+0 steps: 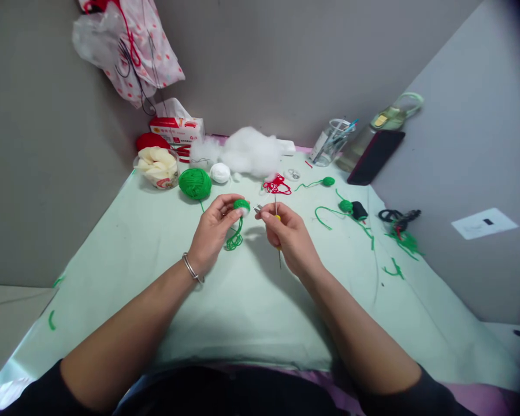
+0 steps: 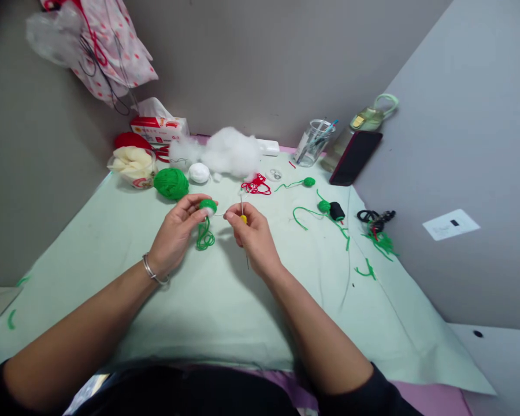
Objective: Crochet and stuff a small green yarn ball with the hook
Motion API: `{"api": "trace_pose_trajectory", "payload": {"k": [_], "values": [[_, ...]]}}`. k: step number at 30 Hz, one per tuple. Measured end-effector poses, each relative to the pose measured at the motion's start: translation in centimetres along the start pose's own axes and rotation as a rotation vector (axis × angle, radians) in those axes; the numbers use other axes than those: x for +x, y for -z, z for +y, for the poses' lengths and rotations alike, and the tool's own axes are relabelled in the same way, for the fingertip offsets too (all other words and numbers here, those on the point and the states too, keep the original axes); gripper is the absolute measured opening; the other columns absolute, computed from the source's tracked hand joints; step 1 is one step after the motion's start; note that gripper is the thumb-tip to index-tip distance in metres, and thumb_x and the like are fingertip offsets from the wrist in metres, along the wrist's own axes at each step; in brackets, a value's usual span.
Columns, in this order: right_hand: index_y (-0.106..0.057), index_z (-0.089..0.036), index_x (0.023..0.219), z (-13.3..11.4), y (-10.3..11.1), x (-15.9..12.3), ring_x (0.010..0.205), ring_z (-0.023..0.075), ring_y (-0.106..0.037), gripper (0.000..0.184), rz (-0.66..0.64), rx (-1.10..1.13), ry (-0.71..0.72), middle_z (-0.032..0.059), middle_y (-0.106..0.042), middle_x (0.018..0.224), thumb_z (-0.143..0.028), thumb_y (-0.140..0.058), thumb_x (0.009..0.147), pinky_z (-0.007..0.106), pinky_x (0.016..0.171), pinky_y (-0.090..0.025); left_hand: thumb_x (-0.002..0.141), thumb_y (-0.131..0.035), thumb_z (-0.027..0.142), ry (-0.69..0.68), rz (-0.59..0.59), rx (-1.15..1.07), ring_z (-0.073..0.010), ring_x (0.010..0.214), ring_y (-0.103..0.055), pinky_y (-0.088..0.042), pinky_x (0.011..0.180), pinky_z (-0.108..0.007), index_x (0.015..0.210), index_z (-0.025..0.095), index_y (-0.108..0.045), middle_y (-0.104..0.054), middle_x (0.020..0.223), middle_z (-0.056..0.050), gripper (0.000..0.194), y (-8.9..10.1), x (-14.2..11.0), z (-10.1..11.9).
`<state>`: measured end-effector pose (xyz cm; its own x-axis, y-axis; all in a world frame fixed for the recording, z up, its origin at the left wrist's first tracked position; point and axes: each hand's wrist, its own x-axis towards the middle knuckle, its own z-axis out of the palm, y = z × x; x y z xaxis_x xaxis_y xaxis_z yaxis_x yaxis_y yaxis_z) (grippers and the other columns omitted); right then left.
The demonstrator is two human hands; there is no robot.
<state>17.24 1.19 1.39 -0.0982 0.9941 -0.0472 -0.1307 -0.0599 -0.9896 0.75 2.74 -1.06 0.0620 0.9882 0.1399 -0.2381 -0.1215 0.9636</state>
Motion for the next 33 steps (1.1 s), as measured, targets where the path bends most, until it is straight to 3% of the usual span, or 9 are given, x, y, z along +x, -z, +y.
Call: {"api": "trace_pose_trajectory", "payload": {"k": [6, 9, 12, 17, 20, 23, 27, 31, 33], "values": [[-0.059, -0.02, 0.097, -0.2, -0.8, -0.1, 0.044, 0.006, -0.023, 0.034, -0.16, 0.05, -0.128, -0.0124, -0.036, 0.052, -0.046, -0.075, 0.082, 0.023, 0.043, -0.014, 0.091, -0.066, 0.027, 0.018, -0.08, 0.044, -0.0157, 0.094, -0.063, -0.051, 0.086, -0.027, 0.121, 0.027, -0.068, -0.069, 0.104, -0.001, 0.03, -0.5, -0.6, -0.2], [-0.056, -0.02, 0.084, 0.1, -0.4, 0.2, 0.043, 0.0038, -0.018, 0.036, -0.306, 0.171, -0.29, -0.0105, -0.042, 0.055, -0.048, -0.078, 0.08, 0.022, 0.042, -0.011, 0.091, -0.066, 0.027, 0.022, -0.102, 0.084, -0.0154, 0.083, -0.062, -0.05, 0.08, -0.028, 0.115, 0.024, -0.07, -0.069, 0.099, -0.001, 0.024, -0.5, -0.6, -0.3], [-0.054, -0.018, 0.076, 0.5, 0.3, 0.7, 0.045, 0.002, -0.016, 0.041, -0.33, 0.199, -0.379, -0.0086, -0.046, 0.061, -0.049, -0.081, 0.077, 0.021, 0.042, -0.009, 0.09, -0.067, 0.024, -0.005, -0.086, 0.076, -0.0146, 0.087, -0.061, -0.049, 0.084, -0.027, 0.11, 0.023, -0.068, -0.068, 0.107, -0.002, 0.021, -0.6, -0.5, -0.2], [-0.057, -0.018, 0.078, 0.2, 1.0, 0.8, 0.044, 0.0026, -0.021, 0.038, -0.303, 0.161, -0.311, -0.0062, -0.053, 0.066, -0.05, -0.079, 0.079, 0.023, 0.042, -0.011, 0.091, -0.065, 0.026, 0.004, -0.102, 0.047, -0.0131, 0.081, -0.061, -0.052, 0.08, -0.028, 0.11, 0.021, -0.059, -0.066, 0.106, -0.003, 0.021, -0.7, -0.6, -0.1], [-0.058, -0.019, 0.077, -0.3, 1.0, 0.6, 0.044, 0.0048, -0.014, 0.038, -0.325, 0.079, -0.327, -0.011, -0.037, 0.053, -0.053, -0.074, 0.082, 0.024, 0.043, -0.009, 0.091, -0.064, 0.025, 0.019, -0.119, 0.033, -0.013, 0.081, -0.062, -0.053, 0.08, -0.028, 0.106, 0.022, -0.051, -0.066, 0.103, -0.002, 0.02, -0.9, -0.7, -0.2], [-0.056, -0.019, 0.07, -0.5, 0.7, 0.5, 0.047, 0.0058, -0.012, 0.04, -0.175, -0.063, -0.263, -0.0123, -0.027, 0.051, -0.052, -0.079, 0.076, 0.025, 0.045, -0.009, 0.091, -0.063, 0.024, 0.022, -0.141, 0.03, -0.0126, 0.082, -0.063, -0.054, 0.079, -0.028, 0.105, 0.023, -0.047, -0.064, 0.103, -0.002, 0.021, -1.2, -0.9, -0.2], [-0.055, -0.02, 0.065, -0.3, 0.3, 0.4, 0.05, 0.0071, -0.025, 0.037, -0.009, -0.204, -0.098, -0.0087, -0.039, 0.053, -0.047, -0.079, 0.073, 0.026, 0.049, -0.017, 0.091, -0.064, 0.025, 0.044, -0.214, 0.066, -0.0124, 0.082, -0.064, -0.054, 0.082, -0.028, 0.116, 0.02, -0.058, -0.066, 0.106, -0.004, 0.026, -1.1, -1.0, 0.4], [-0.055, -0.02, 0.065, -0.3, 0.3, 0.3, 0.056, 0.0098, -0.038, 0.034, -0.035, -0.244, -0.042, -0.0047, -0.052, 0.058, -0.045, -0.075, 0.075, 0.026, 0.055, -0.026, 0.093, -0.064, 0.032, 0.067, -0.244, 0.111, -0.0146, 0.081, -0.065, -0.054, 0.081, -0.029, 0.114, 0.018, -0.064, -0.068, 0.092, -0.002, 0.025, -0.7, -0.9, 1.0], [-0.056, -0.019, 0.069, -0.4, 0.4, 0.2, 0.056, 0.0098, -0.038, 0.031, -0.066, -0.264, -0.046, -0.0048, -0.052, 0.06, -0.043, -0.072, 0.079, 0.026, 0.056, -0.026, 0.092, -0.065, 0.031, 0.073, -0.231, 0.132, -0.0145, 0.078, -0.066, -0.054, 0.078, -0.028, 0.111, 0.017, -0.064, -0.068, 0.085, -0.001, 0.023, -0.5, -0.8, 1.0]]}}
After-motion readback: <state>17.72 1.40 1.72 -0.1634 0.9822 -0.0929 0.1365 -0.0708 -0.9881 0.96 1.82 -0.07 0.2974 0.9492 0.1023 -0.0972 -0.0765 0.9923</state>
